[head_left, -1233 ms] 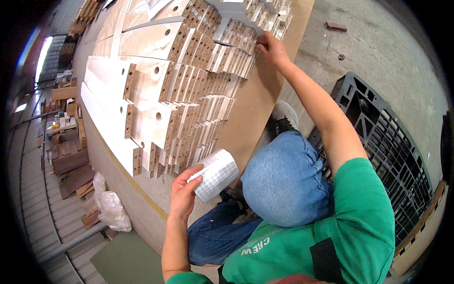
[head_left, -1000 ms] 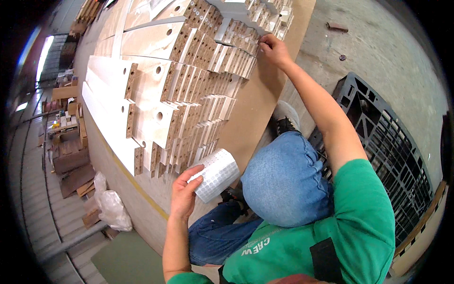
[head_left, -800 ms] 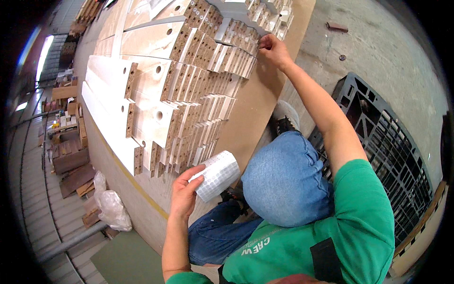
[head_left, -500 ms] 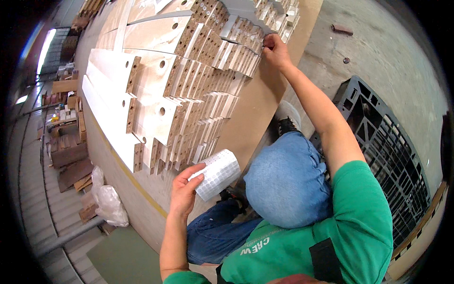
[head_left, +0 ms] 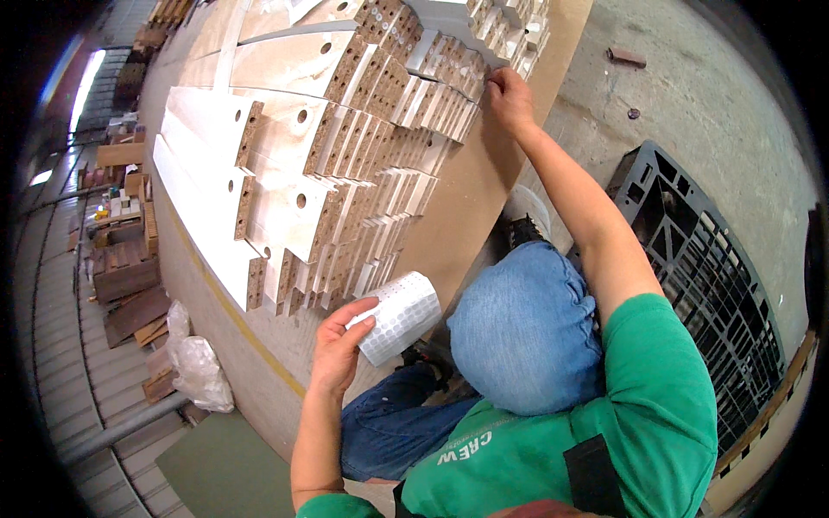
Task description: The person sits on the floor in a workshop and applies small white labels to the edges of a stack of wooden planks. They peel individual labels from a sheet and press them onto the wood, repeating the process for multiple pieces.
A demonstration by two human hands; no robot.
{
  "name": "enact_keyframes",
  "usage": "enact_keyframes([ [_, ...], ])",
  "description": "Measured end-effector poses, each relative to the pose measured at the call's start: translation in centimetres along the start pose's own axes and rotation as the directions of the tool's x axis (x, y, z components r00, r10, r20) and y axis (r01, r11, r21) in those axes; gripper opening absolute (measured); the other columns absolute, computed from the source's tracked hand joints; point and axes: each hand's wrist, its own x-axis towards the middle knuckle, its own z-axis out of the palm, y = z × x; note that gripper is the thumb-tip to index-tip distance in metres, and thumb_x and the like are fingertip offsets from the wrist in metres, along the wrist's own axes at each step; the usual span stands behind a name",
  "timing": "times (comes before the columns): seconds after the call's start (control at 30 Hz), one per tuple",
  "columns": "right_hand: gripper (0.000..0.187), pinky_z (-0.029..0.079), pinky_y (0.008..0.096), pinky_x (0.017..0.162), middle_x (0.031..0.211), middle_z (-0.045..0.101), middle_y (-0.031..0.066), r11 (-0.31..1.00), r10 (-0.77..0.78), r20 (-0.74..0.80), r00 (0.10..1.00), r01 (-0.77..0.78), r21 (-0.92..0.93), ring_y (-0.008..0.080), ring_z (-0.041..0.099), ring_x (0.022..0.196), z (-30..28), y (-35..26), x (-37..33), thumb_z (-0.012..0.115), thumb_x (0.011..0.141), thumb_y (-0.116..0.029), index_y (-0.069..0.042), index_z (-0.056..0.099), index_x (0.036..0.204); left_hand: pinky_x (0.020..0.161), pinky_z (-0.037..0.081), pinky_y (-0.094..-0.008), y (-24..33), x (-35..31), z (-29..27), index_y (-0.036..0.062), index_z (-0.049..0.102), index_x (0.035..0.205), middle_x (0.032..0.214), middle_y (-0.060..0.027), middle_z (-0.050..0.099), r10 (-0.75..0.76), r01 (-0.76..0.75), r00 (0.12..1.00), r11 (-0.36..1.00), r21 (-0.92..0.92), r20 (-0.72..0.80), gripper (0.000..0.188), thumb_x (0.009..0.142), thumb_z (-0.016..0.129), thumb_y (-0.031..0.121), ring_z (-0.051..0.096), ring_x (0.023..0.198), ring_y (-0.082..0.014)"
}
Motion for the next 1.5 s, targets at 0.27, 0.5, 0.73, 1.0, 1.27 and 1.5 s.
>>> enact_keyframes([
  [0.27, 0.020, 0.048, 0.0302, 0.069, 0.081, 0.059, 0.0090, 0.944, 0.164, 0.103, 0.981, -0.187, 0.271, 0.0191, 0.058, 0.075, -0.2, 1.1, -0.2, 0.056, 0.066, 0.004, -0.002, 0.055, 0.085, 0.086, 0.042, -0.0268, -0.2, -0.1, 0.0, -0.0011, 0.059, 0.109, 0.107, -0.0082, 0.059, 0.023, -0.024, 1.000, 0.999, 0.023, 0.010, 0.029, 0.080, 0.059, 0.003, 0.055, 0.097, -0.0145],
  [0.5, 0.029, 0.048, 0.0270, 0.067, 0.082, 0.058, 0.0042, 0.829, 0.217, 0.128, 0.968, -0.252, 0.499, 0.0141, 0.056, 0.075, 0.4, 2.0, -0.2, 0.060, 0.067, 0.006, -0.004, 0.051, 0.093, 0.087, 0.041, -0.0265, -0.3, 0.2, 0.0, -0.0008, 0.059, 0.108, 0.107, -0.0080, 0.060, 0.000, 0.000, 1.000, 1.000, 0.022, 0.002, 0.028, 0.080, 0.060, 0.003, 0.054, 0.097, -0.0142],
  [0.73, 0.033, 0.049, 0.0280, 0.073, 0.088, 0.057, 0.0048, 0.735, 0.346, 0.206, 0.915, -0.401, 0.547, 0.0153, 0.056, 0.083, 0.2, 0.9, -0.7, 0.062, 0.067, 0.008, -0.003, 0.051, 0.096, 0.087, 0.041, -0.0264, -0.3, 0.3, 0.1, -0.0011, 0.060, 0.107, 0.106, -0.0080, 0.060, 0.008, -0.008, 1.000, 1.000, 0.027, 0.005, 0.028, 0.080, 0.060, 0.003, 0.054, 0.098, -0.0141],
  [1.0, 0.034, 0.049, 0.0268, 0.070, 0.094, 0.057, 0.0075, 0.595, 0.488, 0.204, 0.849, -0.494, 0.634, 0.0156, 0.056, 0.083, -0.4, -1.0, -0.7, 0.063, 0.068, 0.008, -0.002, 0.051, 0.098, 0.087, 0.040, -0.0264, -0.2, 0.4, 0.1, -0.0009, 0.060, 0.107, 0.105, -0.0076, 0.060, -0.011, 0.011, 1.000, 0.999, 0.035, 0.006, 0.027, 0.080, 0.060, 0.003, 0.054, 0.097, -0.0139],
  [1.27, 0.029, 0.048, 0.0267, 0.068, 0.090, 0.058, 0.0071, 0.448, 0.498, 0.264, 0.826, -0.506, 0.737, 0.0156, 0.058, 0.079, -0.6, -0.2, -0.9, 0.064, 0.071, 0.005, -0.002, 0.052, 0.097, 0.087, 0.041, -0.0262, -0.5, 0.5, 0.0, -0.0005, 0.060, 0.107, 0.106, -0.0075, 0.060, 0.011, -0.012, 1.000, 0.998, 0.054, 0.014, 0.027, 0.080, 0.060, 0.003, 0.054, 0.096, -0.0140],
  [1.5, 0.029, 0.046, 0.0253, 0.070, 0.087, 0.059, 0.0057, 0.683, 0.500, 0.120, 0.858, -0.476, 0.554, 0.0135, 0.055, 0.077, 0.1, -0.6, -0.5, 0.064, 0.067, 0.005, -0.003, 0.052, 0.092, 0.087, 0.041, -0.0264, -0.5, 0.5, 0.1, -0.0003, 0.060, 0.107, 0.107, -0.0075, 0.059, 0.009, -0.010, 1.000, 0.999, 0.050, 0.014, 0.027, 0.080, 0.060, 0.004, 0.054, 0.097, -0.0142],
])
